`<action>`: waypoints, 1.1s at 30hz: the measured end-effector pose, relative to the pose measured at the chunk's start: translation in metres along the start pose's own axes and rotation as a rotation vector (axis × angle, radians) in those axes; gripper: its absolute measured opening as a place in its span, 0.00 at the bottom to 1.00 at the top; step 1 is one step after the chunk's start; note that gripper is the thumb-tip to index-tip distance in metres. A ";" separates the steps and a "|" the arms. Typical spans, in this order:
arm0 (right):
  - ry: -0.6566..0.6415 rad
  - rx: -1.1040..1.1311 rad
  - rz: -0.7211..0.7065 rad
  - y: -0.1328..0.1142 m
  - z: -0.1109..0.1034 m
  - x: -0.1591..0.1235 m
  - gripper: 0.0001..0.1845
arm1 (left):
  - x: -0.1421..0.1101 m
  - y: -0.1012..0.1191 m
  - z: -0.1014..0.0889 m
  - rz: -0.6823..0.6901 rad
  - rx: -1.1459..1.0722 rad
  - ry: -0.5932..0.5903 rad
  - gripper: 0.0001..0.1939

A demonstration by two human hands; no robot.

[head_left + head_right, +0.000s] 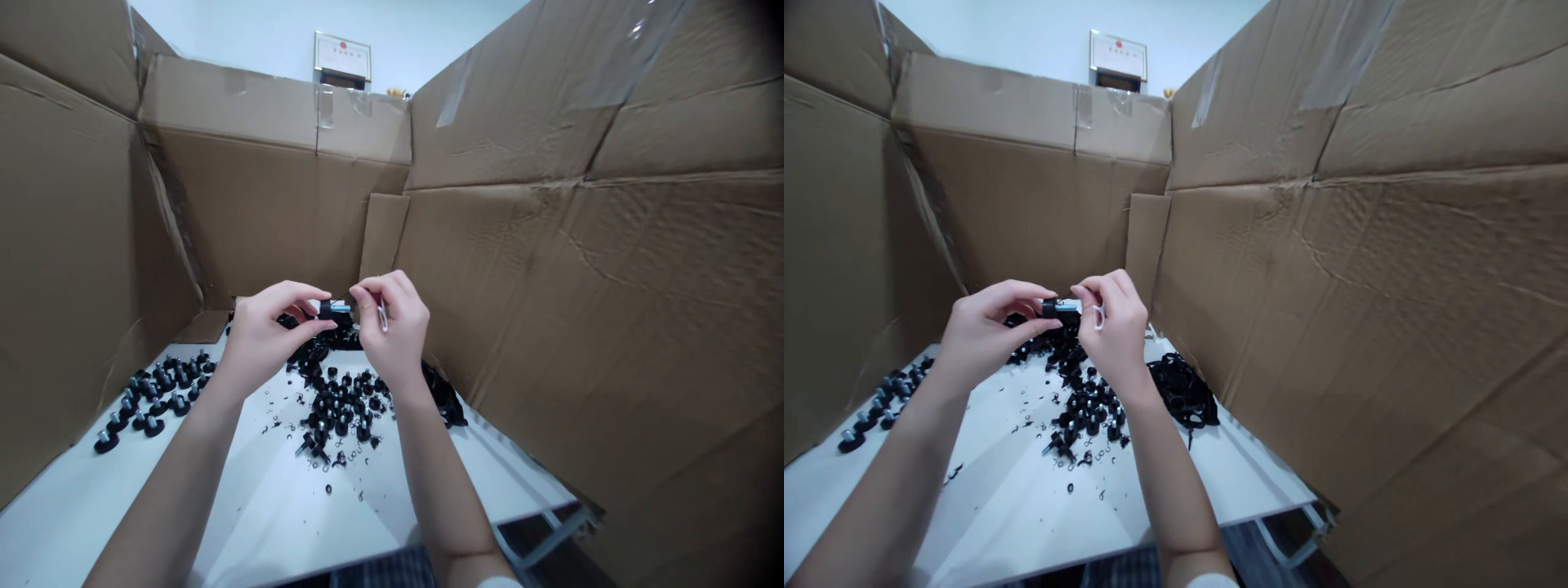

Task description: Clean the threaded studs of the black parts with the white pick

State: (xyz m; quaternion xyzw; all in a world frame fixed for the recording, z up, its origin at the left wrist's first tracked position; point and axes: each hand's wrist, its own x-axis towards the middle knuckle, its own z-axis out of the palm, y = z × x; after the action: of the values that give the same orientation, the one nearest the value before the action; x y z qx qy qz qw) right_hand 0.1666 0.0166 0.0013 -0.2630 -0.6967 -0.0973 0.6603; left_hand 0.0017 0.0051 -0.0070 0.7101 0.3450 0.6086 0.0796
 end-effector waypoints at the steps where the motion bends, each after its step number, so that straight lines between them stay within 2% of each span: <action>1: 0.017 -0.004 0.017 0.001 -0.001 0.001 0.09 | 0.000 0.002 -0.001 0.001 -0.032 -0.015 0.13; 4: 0.028 0.025 0.093 0.003 -0.003 0.003 0.09 | -0.001 0.001 -0.002 -0.058 -0.203 0.000 0.14; 8: -0.006 0.037 0.127 0.005 -0.003 0.004 0.10 | 0.003 -0.009 0.000 -0.146 -0.382 0.136 0.15; 13: -0.009 -0.021 0.070 0.006 -0.002 0.003 0.10 | 0.007 -0.020 0.000 -0.151 -0.125 0.217 0.16; 15: -0.013 -0.042 0.070 0.005 -0.002 0.002 0.10 | 0.008 -0.021 -0.001 -0.171 -0.100 0.230 0.16; 19: -0.041 -0.045 0.090 0.002 -0.008 0.004 0.10 | 0.009 -0.023 0.001 -0.243 -0.393 0.197 0.17; 21: -0.166 0.006 0.145 0.003 -0.012 0.006 0.10 | 0.009 -0.022 0.003 -0.258 -0.532 0.168 0.16; 23: -0.326 0.095 0.238 0.004 -0.016 0.009 0.08 | 0.008 -0.020 0.006 -0.259 -0.605 0.138 0.15; 24: -0.365 0.139 0.283 0.005 -0.017 0.009 0.06 | 0.008 -0.019 0.007 -0.259 -0.624 0.122 0.15; 25: -0.364 0.175 0.316 0.006 -0.018 0.010 0.04 | 0.007 -0.018 0.008 -0.257 -0.635 0.107 0.15; 29: -0.210 0.299 0.300 0.005 -0.016 0.008 0.15 | 0.004 -0.015 0.009 -0.268 -0.656 0.050 0.16; 33: -0.293 0.490 0.312 -0.001 -0.006 0.003 0.11 | 0.002 -0.014 0.011 -0.241 -0.664 0.023 0.16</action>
State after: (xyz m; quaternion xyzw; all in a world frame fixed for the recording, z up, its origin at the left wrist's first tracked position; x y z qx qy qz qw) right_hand 0.1712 0.0137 0.0049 -0.2108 -0.7384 0.2146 0.6035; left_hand 0.0069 0.0200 -0.0153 0.5928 0.2103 0.6817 0.3737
